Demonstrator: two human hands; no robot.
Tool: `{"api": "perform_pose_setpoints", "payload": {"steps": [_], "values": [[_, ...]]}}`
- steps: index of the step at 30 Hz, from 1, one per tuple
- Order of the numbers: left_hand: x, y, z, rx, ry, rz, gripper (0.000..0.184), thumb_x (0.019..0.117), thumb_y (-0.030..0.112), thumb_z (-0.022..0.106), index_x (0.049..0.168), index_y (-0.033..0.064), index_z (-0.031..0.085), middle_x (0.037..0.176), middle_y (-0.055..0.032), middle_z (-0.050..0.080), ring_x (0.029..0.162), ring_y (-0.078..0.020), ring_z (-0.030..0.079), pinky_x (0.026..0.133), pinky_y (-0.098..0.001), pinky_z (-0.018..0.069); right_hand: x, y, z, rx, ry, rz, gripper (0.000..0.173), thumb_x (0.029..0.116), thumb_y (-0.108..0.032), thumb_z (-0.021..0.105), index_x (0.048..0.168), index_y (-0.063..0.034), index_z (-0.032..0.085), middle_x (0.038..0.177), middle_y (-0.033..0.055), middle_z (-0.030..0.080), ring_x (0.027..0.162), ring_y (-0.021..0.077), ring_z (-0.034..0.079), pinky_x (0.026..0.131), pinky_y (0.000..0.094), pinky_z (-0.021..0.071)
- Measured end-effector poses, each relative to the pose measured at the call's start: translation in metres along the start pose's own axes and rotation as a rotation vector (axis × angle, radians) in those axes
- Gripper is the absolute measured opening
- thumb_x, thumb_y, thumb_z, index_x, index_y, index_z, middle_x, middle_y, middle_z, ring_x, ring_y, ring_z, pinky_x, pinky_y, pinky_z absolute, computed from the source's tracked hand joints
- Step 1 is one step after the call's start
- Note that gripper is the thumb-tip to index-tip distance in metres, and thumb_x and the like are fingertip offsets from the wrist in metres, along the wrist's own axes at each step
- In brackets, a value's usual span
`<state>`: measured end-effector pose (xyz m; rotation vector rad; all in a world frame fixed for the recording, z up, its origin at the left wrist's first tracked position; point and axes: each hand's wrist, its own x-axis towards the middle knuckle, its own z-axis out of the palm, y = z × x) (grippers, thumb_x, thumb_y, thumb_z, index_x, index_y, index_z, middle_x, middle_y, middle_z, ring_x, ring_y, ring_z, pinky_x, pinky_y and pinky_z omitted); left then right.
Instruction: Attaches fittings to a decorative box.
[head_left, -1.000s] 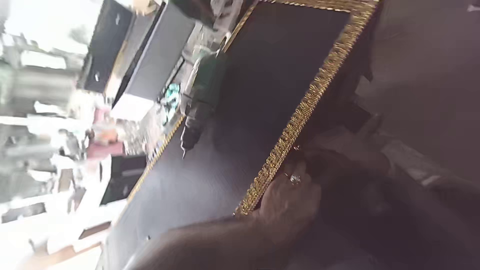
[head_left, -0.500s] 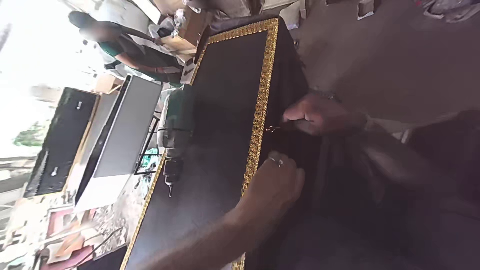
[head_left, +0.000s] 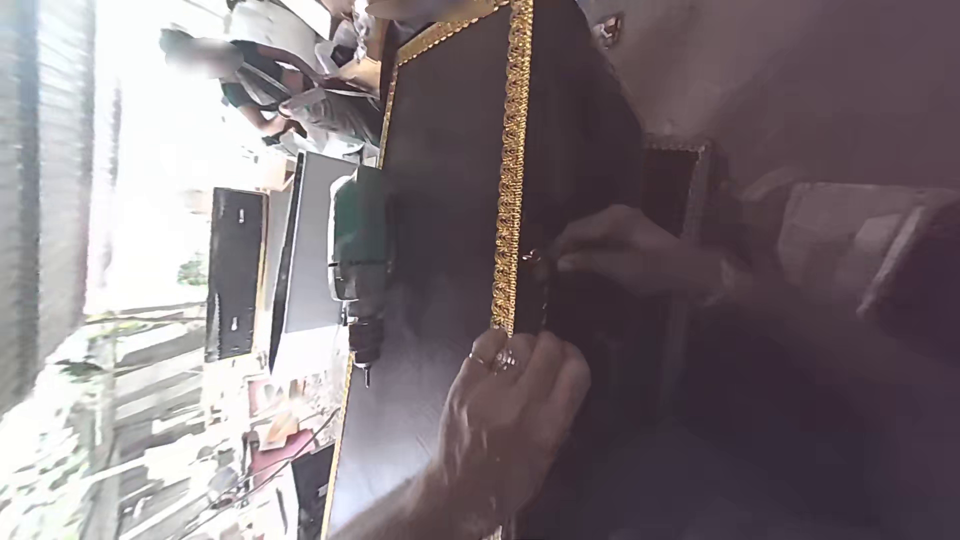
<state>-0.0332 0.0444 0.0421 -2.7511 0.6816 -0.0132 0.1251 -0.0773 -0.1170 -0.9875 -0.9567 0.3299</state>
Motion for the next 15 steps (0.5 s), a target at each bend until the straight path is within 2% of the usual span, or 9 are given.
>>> {"api": "perform_pose_setpoints", "payload": {"steps": [2,6,9,13,15], "values": [[-0.003,0.006,0.002,0.026,0.026,-0.039,0.019,0.1016,0.010,0.049,0.097,0.0117,0.068,0.088,-0.0052,0.069,0.078,-0.0194,0.061,0.085,-0.0377,0.0432,-0.004,0.009,0.008,0.084,0.066,-0.046,0.013,0.0982,-0.003,0.061,0.100,0.0035,0.073,0.083,0.0020,0.072,0.071,0.0003,0.065,0.065,0.0163,0.0557],[-0.003,0.017,-0.002,0.005,0.020,-0.070,0.020,0.1022,0.012,0.050,0.101,0.0131,0.070,0.090,-0.0048,0.069,0.084,-0.0193,0.062,0.093,-0.0400,0.0407,-0.002,0.012,0.005,0.013,0.074,-0.105,0.014,0.0974,-0.003,0.062,0.100,0.0035,0.073,0.082,0.0026,0.072,0.071,0.0000,0.065,0.066,0.0166,0.0557],[0.004,0.026,-0.003,-0.031,0.061,-0.049,0.019,0.1001,0.012,0.054,0.101,0.0134,0.073,0.090,-0.0031,0.071,0.084,-0.0175,0.061,0.090,-0.0383,0.0386,-0.001,0.014,0.004,0.023,0.065,-0.103,0.014,0.0978,-0.003,0.062,0.101,0.0036,0.074,0.083,0.0028,0.073,0.072,0.0003,0.066,0.067,0.0171,0.0570],[0.025,0.039,0.002,-0.134,0.070,0.064,0.021,0.0993,0.010,0.053,0.101,0.0108,0.074,0.095,-0.0054,0.073,0.089,-0.0204,0.065,0.090,-0.0396,0.0434,-0.003,0.015,0.005,0.059,0.072,-0.102,0.013,0.0978,-0.002,0.062,0.102,0.0043,0.073,0.087,0.0036,0.073,0.076,0.0001,0.066,0.071,0.0167,0.0564],[0.040,0.040,0.012,-0.213,-0.007,0.202,0.021,0.0990,0.006,0.053,0.094,0.0076,0.073,0.095,-0.0079,0.072,0.090,-0.0234,0.067,0.085,-0.0400,0.0503,-0.002,0.016,0.003,0.056,0.059,-0.104,0.014,0.0979,-0.002,0.062,0.102,0.0042,0.073,0.088,0.0038,0.074,0.079,-0.0001,0.067,0.073,0.0168,0.0570]]}}
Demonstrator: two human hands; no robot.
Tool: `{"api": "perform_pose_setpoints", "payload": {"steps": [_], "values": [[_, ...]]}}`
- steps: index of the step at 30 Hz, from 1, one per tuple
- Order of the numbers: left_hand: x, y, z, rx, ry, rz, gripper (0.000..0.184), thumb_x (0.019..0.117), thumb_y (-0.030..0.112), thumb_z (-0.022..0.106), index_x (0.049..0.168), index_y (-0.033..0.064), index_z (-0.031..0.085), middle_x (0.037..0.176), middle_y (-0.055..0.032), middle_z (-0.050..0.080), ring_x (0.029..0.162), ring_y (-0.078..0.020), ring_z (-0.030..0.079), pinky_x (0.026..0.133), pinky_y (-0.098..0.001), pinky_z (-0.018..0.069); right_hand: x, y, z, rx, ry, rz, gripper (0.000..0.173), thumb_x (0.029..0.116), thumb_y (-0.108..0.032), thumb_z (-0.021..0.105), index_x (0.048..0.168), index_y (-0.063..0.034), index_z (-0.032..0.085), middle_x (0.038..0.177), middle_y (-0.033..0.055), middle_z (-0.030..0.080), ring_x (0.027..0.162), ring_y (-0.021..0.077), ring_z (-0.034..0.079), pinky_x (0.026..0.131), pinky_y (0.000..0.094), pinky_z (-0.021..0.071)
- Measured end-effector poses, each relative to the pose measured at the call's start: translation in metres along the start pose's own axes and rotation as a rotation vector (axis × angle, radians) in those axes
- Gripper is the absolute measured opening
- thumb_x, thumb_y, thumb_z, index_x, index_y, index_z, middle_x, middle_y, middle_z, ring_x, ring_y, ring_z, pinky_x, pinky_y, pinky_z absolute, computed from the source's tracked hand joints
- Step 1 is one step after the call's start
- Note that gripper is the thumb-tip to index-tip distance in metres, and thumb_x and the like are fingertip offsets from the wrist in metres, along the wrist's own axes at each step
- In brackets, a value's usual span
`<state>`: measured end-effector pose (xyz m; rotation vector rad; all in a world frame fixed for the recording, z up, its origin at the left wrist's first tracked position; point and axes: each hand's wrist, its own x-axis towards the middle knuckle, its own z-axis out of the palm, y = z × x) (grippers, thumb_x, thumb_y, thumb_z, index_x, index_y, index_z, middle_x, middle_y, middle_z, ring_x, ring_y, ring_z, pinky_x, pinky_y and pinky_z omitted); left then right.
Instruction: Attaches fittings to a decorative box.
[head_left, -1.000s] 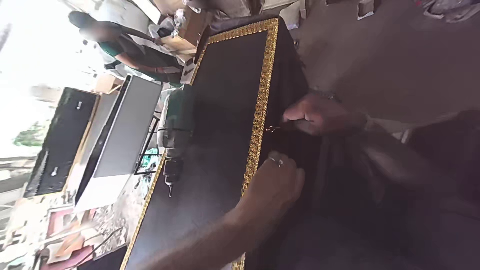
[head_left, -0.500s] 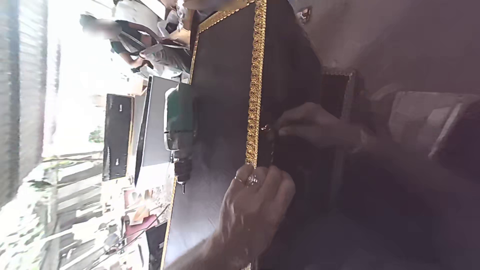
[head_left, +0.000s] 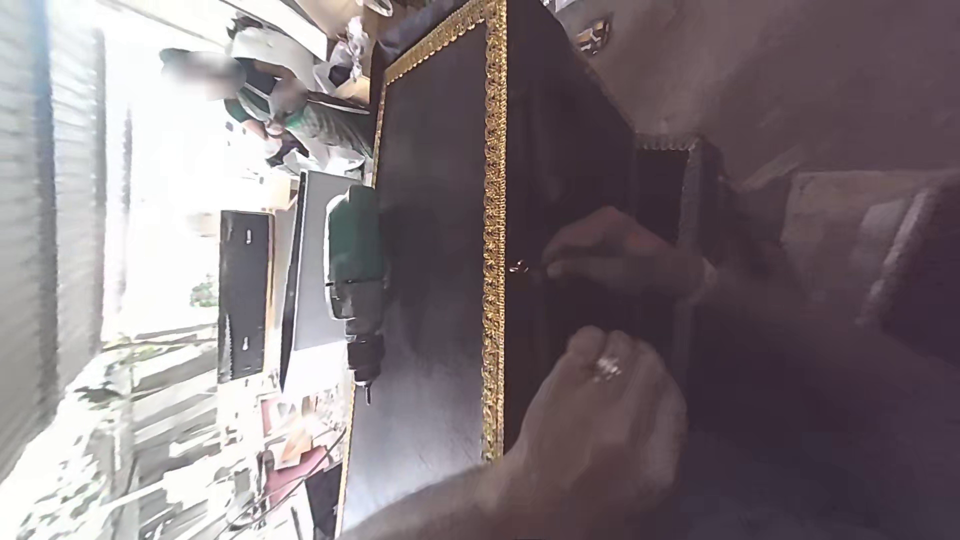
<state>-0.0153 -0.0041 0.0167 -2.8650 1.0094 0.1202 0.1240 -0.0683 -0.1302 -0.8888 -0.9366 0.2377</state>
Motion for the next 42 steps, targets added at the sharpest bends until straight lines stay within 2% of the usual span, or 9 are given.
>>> {"api": "perform_pose_setpoints", "payload": {"steps": [2,5,9,15,19,24,28,36,42], "values": [[0.012,-0.015,0.012,-0.026,-0.166,0.111,0.020,0.0965,0.004,0.054,0.085,0.0070,0.070,0.090,-0.0097,0.068,0.088,-0.0267,0.066,0.082,-0.0414,0.0531,0.002,-0.002,-0.003,-0.001,-0.033,0.029,0.013,0.0978,-0.003,0.063,0.102,0.0034,0.074,0.087,0.0028,0.074,0.078,-0.0003,0.067,0.073,0.0167,0.0569],[0.012,-0.036,0.017,0.089,-0.265,0.065,0.021,0.0954,0.005,0.057,0.082,0.0068,0.073,0.082,-0.0099,0.068,0.085,-0.0288,0.067,0.093,-0.0473,0.0517,0.006,-0.004,-0.009,0.021,-0.064,0.053,0.013,0.0973,-0.004,0.064,0.100,0.0026,0.075,0.081,0.0021,0.074,0.070,0.0014,0.067,0.066,0.0180,0.0576],[-0.006,-0.043,0.000,0.194,-0.074,-0.178,0.021,0.0984,0.008,0.053,0.084,0.0120,0.069,0.078,-0.0037,0.068,0.085,-0.0218,0.067,0.100,-0.0438,0.0431,0.005,0.001,-0.007,-0.038,-0.022,-0.006,0.012,0.0946,-0.007,0.068,0.097,0.0006,0.077,0.086,0.0029,0.073,0.078,0.0030,0.068,0.071,0.0192,0.0577],[-0.021,-0.048,-0.001,0.163,0.172,-0.284,0.019,0.0991,0.011,0.057,0.091,0.0163,0.074,0.100,-0.0021,0.078,0.101,-0.0169,0.069,0.098,-0.0408,0.0416,-0.002,-0.001,0.003,0.041,0.083,0.062,0.010,0.0929,-0.005,0.071,0.097,-0.0022,0.079,0.092,0.0028,0.074,0.086,0.0061,0.069,0.076,0.0197,0.0590],[-0.018,-0.049,0.001,0.177,0.216,-0.318,0.016,0.0967,0.013,0.063,0.090,0.0171,0.077,0.097,-0.0020,0.078,0.096,-0.0170,0.070,0.095,-0.0420,0.0448,-0.003,-0.001,0.001,0.053,0.107,0.118,0.009,0.0908,-0.009,0.073,0.094,-0.0046,0.080,0.088,0.0001,0.075,0.081,0.0032,0.069,0.070,0.0180,0.0586],[-0.004,-0.052,-0.004,0.221,0.204,-0.322,0.018,0.0953,0.022,0.071,0.107,0.0108,0.078,0.083,-0.0051,0.074,0.078,-0.0210,0.066,0.080,-0.0406,0.0486,-0.004,-0.001,-0.003,0.221,0.090,0.153,0.009,0.0916,0.000,0.070,0.094,0.0001,0.078,0.086,0.0031,0.075,0.077,0.0052,0.070,0.068,0.0202,0.0601],[-0.002,-0.053,-0.002,0.209,0.202,-0.339,0.016,0.0945,0.025,0.072,0.099,0.0094,0.073,0.084,-0.0048,0.074,0.081,-0.0193,0.067,0.081,-0.0378,0.0471,-0.008,-0.004,-0.007,0.269,0.052,0.180,0.013,0.0956,0.002,0.063,0.098,0.0023,0.076,0.089,0.0052,0.074,0.078,0.0078,0.070,0.069,0.0217,0.0607],[0.003,-0.044,0.005,0.317,0.187,-0.413,0.025,0.0941,0.022,0.071,0.114,0.0076,0.073,0.088,-0.0068,0.076,0.079,-0.0202,0.066,0.083,-0.0379,0.0444,-0.012,-0.007,0.000,0.316,0.117,0.184,0.016,0.0966,0.004,0.059,0.100,0.0026,0.074,0.084,0.0010,0.074,0.072,0.0022,0.068,0.067,0.0182,0.0590],[-0.001,-0.048,0.005,0.248,0.202,-0.409,0.021,0.0933,0.019,0.071,0.110,0.0068,0.071,0.088,-0.0048,0.077,0.080,-0.0163,0.066,0.084,-0.0369,0.0440,-0.015,-0.009,0.008,0.265,0.154,0.215,0.013,0.0977,0.001,0.062,0.100,0.0011,0.074,0.085,0.0021,0.075,0.073,0.0046,0.071,0.068,0.0201,0.0618]]}}
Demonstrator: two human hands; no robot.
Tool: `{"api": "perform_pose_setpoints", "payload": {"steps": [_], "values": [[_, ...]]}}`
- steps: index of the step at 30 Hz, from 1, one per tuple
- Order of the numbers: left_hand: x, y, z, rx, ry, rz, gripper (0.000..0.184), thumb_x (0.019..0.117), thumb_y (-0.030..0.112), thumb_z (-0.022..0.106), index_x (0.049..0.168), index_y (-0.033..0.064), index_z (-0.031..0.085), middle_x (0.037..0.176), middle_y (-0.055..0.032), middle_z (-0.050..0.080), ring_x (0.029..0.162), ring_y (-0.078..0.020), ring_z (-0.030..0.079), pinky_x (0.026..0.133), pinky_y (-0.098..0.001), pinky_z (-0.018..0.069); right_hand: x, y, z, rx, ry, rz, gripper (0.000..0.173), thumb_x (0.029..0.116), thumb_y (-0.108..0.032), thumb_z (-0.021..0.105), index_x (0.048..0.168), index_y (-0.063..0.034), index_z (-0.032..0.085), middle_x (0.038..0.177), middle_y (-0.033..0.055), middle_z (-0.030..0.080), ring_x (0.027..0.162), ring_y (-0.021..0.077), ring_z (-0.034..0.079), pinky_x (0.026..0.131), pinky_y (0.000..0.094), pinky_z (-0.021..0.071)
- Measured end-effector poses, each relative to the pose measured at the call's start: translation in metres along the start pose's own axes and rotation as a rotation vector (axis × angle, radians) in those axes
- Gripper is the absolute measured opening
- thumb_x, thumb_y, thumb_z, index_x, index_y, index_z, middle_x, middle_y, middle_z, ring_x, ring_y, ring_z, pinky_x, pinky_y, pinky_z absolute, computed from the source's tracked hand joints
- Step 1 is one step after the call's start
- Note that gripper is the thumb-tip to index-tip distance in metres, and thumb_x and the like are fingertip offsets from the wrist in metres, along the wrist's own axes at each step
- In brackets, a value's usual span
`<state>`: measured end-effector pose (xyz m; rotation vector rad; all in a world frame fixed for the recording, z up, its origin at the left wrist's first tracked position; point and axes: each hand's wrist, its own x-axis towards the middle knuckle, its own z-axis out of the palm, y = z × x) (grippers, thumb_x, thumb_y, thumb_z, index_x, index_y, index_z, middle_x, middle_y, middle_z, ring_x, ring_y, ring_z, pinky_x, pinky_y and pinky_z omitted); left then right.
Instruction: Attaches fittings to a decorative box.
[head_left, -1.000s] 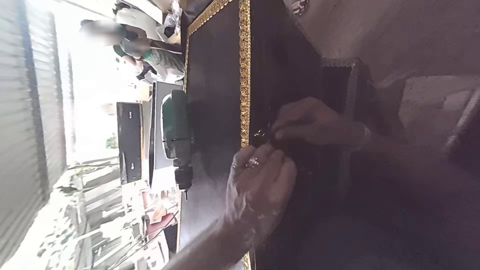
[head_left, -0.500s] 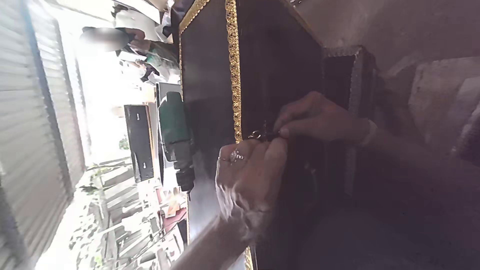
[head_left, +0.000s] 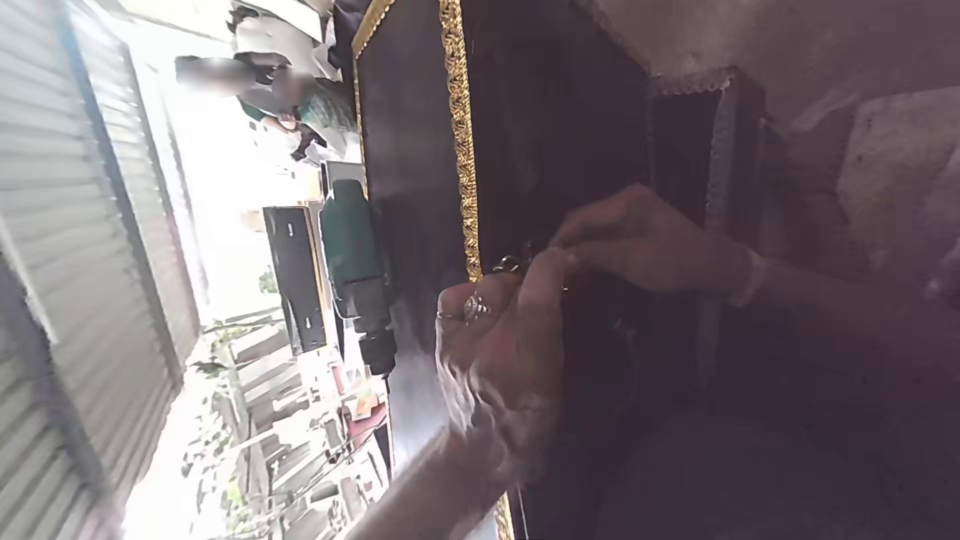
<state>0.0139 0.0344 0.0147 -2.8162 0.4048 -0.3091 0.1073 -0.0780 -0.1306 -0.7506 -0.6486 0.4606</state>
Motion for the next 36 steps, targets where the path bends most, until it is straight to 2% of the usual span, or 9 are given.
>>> {"api": "perform_pose_setpoints", "payload": {"steps": [2,5,8,16,19,21,24,32,36], "values": [[0.002,0.001,0.001,0.041,0.016,-0.016,0.021,0.0937,0.020,0.070,0.110,0.0059,0.071,0.086,-0.0050,0.077,0.077,-0.0164,0.067,0.083,-0.0362,0.0454,0.000,-0.001,0.000,-0.072,0.007,-0.015,0.014,0.0975,-0.001,0.062,0.099,-0.0017,0.076,0.084,-0.0001,0.074,0.072,0.0030,0.069,0.066,0.0185,0.0603],[0.003,0.006,0.004,0.096,0.037,-0.057,0.025,0.0961,0.023,0.067,0.113,0.0056,0.070,0.082,-0.0052,0.075,0.076,-0.0164,0.067,0.083,-0.0352,0.0459,0.000,0.003,0.000,-0.060,0.009,-0.076,0.014,0.0960,0.001,0.062,0.098,0.0005,0.076,0.086,0.0019,0.074,0.074,0.0044,0.069,0.067,0.0195,0.0604],[0.004,0.008,0.006,0.102,0.035,-0.077,0.023,0.0962,0.021,0.066,0.112,0.0049,0.071,0.080,-0.0041,0.075,0.075,-0.0161,0.067,0.083,-0.0359,0.0465,-0.002,0.003,0.002,-0.077,0.038,-0.055,0.012,0.0950,-0.001,0.065,0.098,-0.0014,0.077,0.089,0.0001,0.072,0.078,0.0025,0.067,0.069,0.0176,0.0581],[0.003,0.007,0.005,0.102,0.023,-0.054,0.024,0.0989,0.024,0.063,0.113,0.0065,0.071,0.085,-0.0044,0.077,0.077,-0.0158,0.067,0.083,-0.0372,0.0461,-0.014,0.005,0.002,-0.175,-0.006,-0.147,0.018,0.0995,-0.004,0.059,0.108,-0.0014,0.075,0.098,0.0025,0.070,0.088,0.0058,0.066,0.077,0.0194,0.0580],[0.003,0.007,0.004,0.094,0.013,-0.068,0.024,0.0968,0.022,0.066,0.113,0.0058,0.072,0.083,-0.0023,0.078,0.078,-0.0148,0.069,0.084,-0.0371,0.0473,-0.019,0.007,0.004,-0.209,0.005,-0.203,0.020,0.0971,-0.004,0.061,0.110,-0.0013,0.076,0.098,0.0035,0.070,0.087,0.0058,0.066,0.074,0.0188,0.0573],[0.003,0.007,0.003,0.101,0.017,-0.072,0.023,0.0953,0.019,0.068,0.112,0.0046,0.073,0.082,-0.0023,0.078,0.078,-0.0151,0.069,0.083,-0.0366,0.0468,-0.021,0.008,0.008,-0.257,0.033,-0.226,0.018,0.0960,-0.010,0.067,0.109,-0.0021,0.076,0.097,0.0032,0.069,0.085,0.0042,0.065,0.072,0.0168,0.0569],[0.003,0.007,0.003,0.120,0.031,-0.064,0.021,0.0943,0.016,0.068,0.111,0.0045,0.074,0.082,-0.0028,0.077,0.076,-0.0151,0.067,0.082,-0.0353,0.0463,-0.024,0.011,0.015,-0.399,0.114,-0.267,0.020,0.0958,-0.017,0.070,0.108,-0.0043,0.078,0.096,0.0032,0.071,0.087,0.0040,0.065,0.075,0.0167,0.0558],[0.002,0.006,0.004,0.111,0.049,-0.048,0.024,0.0980,0.022,0.065,0.113,0.0060,0.075,0.080,-0.0042,0.075,0.074,-0.0162,0.066,0.081,-0.0359,0.0462,-0.023,0.007,0.023,-0.448,0.223,-0.345,0.014,0.0965,-0.011,0.069,0.099,-0.0026,0.080,0.089,0.0049,0.070,0.081,0.0047,0.065,0.071,0.0162,0.0551],[0.004,0.008,-0.001,0.088,0.034,-0.041,0.020,0.0962,0.018,0.067,0.111,0.0081,0.076,0.077,-0.0038,0.073,0.074,-0.0173,0.064,0.079,-0.0357,0.0461,-0.026,0.006,0.025,-0.568,0.228,-0.373,0.016,0.0988,-0.012,0.065,0.102,-0.0084,0.080,0.089,0.0044,0.068,0.085,0.0080,0.063,0.075,0.0193,0.0540]]}}
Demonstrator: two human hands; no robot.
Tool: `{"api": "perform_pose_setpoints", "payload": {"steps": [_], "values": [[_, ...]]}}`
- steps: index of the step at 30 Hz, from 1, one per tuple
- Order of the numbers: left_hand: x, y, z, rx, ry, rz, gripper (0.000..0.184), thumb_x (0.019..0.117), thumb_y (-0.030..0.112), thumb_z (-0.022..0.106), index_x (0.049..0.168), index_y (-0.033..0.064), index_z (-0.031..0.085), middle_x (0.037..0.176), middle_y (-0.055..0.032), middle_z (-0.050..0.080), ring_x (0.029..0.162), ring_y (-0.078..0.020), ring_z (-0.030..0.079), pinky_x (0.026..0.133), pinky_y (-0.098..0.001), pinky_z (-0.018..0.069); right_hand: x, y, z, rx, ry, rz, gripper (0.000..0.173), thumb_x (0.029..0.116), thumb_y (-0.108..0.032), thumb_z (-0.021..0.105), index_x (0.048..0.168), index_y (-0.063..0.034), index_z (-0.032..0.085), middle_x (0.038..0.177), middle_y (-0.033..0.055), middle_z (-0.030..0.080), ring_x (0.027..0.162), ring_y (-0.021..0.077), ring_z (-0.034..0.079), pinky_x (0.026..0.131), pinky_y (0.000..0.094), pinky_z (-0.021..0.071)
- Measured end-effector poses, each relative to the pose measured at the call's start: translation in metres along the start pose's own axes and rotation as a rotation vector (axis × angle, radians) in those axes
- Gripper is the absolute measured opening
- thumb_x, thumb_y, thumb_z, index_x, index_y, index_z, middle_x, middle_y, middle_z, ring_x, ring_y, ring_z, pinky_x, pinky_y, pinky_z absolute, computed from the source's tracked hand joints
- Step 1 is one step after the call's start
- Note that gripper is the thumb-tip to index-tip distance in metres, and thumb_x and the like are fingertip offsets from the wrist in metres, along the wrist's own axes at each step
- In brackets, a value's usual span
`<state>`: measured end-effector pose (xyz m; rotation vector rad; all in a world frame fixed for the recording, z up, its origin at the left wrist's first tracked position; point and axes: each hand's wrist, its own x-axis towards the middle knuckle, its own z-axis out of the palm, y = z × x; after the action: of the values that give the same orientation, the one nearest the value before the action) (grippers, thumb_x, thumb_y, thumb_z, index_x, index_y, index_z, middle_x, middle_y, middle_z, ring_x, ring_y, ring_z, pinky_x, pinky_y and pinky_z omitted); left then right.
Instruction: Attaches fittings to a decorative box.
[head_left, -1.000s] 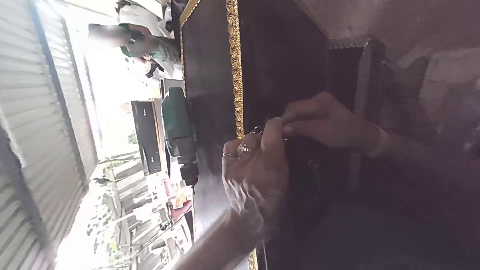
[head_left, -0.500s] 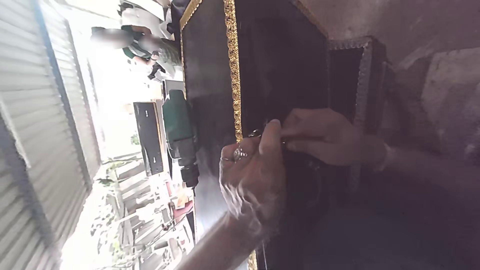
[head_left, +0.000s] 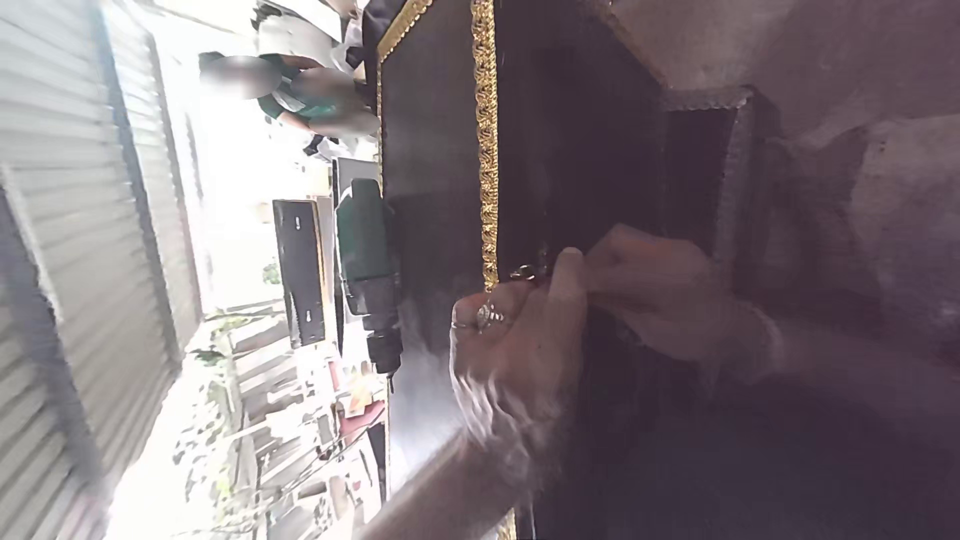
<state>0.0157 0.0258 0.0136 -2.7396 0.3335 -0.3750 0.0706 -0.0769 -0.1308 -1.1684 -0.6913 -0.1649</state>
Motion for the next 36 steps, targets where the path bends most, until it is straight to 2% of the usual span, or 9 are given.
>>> {"api": "perform_pose_setpoints", "payload": {"steps": [9,13,15,17,20,24,27,30,36], "values": [[-0.003,-0.001,-0.002,-0.068,-0.009,0.005,0.028,0.0968,0.015,0.068,0.123,0.0105,0.073,0.086,-0.0031,0.075,0.079,-0.0154,0.064,0.083,-0.0355,0.0448,0.002,0.001,-0.001,-0.082,0.018,-0.132,0.016,0.0942,-0.005,0.062,0.098,-0.0048,0.078,0.086,0.0070,0.067,0.086,0.0140,0.061,0.075,0.0227,0.0512],[-0.007,-0.010,-0.002,-0.218,0.033,-0.017,0.027,0.0921,0.017,0.074,0.115,0.0037,0.074,0.089,-0.0058,0.078,0.083,-0.0138,0.069,0.084,-0.0318,0.0518,0.007,-0.004,-0.006,-0.179,-0.025,-0.139,0.019,0.0919,-0.006,0.061,0.098,-0.0057,0.079,0.083,0.0064,0.065,0.082,0.0157,0.060,0.069,0.0249,0.0499],[-0.010,-0.017,-0.003,-0.292,0.042,-0.016,0.032,0.0905,0.021,0.077,0.118,0.0082,0.067,0.099,-0.0085,0.073,0.095,-0.0157,0.067,0.090,-0.0329,0.0517,0.010,-0.005,-0.008,-0.208,-0.035,-0.146,0.018,0.0922,-0.006,0.061,0.098,-0.0047,0.079,0.082,0.0078,0.065,0.080,0.0178,0.060,0.067,0.0267,0.0502],[-0.010,-0.022,-0.004,-0.283,-0.001,-0.042,0.040,0.0907,0.027,0.077,0.125,0.0194,0.059,0.116,-0.0094,0.056,0.110,-0.0170,0.056,0.095,-0.0312,0.0455,0.013,-0.004,-0.009,-0.217,-0.033,-0.163,0.019,0.0909,-0.006,0.062,0.098,-0.0031,0.079,0.081,0.0089,0.065,0.078,0.0187,0.060,0.066,0.0272,0.0500],[-0.001,-0.027,-0.009,-0.273,-0.089,-0.007,0.053,0.0941,0.028,0.073,0.143,0.0253,0.051,0.147,-0.0151,0.050,0.125,-0.0214,0.056,0.099,-0.0350,0.0477,0.014,-0.007,-0.009,-0.246,-0.066,-0.151,0.019,0.0890,-0.006,0.062,0.099,-0.0029,0.079,0.082,0.0089,0.065,0.080,0.0192,0.061,0.068,0.0271,0.0515],[0.010,-0.044,-0.003,-0.339,-0.101,0.067,0.063,0.0887,0.028,0.074,0.146,0.0194,0.052,0.162,-0.0134,0.039,0.143,-0.0281,0.044,0.111,-0.0463,0.0399,0.012,-0.008,-0.008,-0.256,-0.051,-0.138,0.019,0.0914,-0.005,0.062,0.099,-0.0029,0.079,0.081,0.0083,0.065,0.078,0.0176,0.061,0.066,0.0253,0.0515],[0.012,-0.050,0.001,-0.473,-0.143,0.093,0.067,0.0903,0.023,0.073,0.151,0.0164,0.045,0.158,-0.0082,0.047,0.153,-0.0319,0.032,0.124,-0.0583,0.0290,0.010,-0.008,-0.006,-0.233,-0.026,-0.135,0.019,0.0923,-0.003,0.061,0.099,-0.0025,0.079,0.081,0.0085,0.065,0.079,0.0177,0.061,0.068,0.0259,0.0519],[0.015,-0.051,0.001,-0.512,-0.198,0.085,0.065,0.0933,0.020,0.069,0.151,0.0156,0.040,0.144,-0.0022,0.061,0.149,-0.0273,0.040,0.125,-0.0567,0.0300,0.009,-0.008,-0.003,-0.255,-0.013,-0.127,0.019,0.0935,-0.003,0.061,0.098,-0.0031,0.079,0.079,0.0081,0.064,0.077,0.0176,0.060,0.065,0.0263,0.0505],[0.026,-0.044,0.001,-0.393,-0.259,0.097,0.060,0.0975,0.023,0.062,0.153,0.0138,0.042,0.130,0.0002,0.070,0.144,-0.0228,0.046,0.123,-0.0535,0.0300,0.010,-0.009,-0.004,-0.313,-0.001,-0.138,0.018,0.0938,-0.004,0.060,0.098,-0.0026,0.078,0.080,0.0083,0.065,0.079,0.0190,0.061,0.068,0.0279,0.0508]]}}
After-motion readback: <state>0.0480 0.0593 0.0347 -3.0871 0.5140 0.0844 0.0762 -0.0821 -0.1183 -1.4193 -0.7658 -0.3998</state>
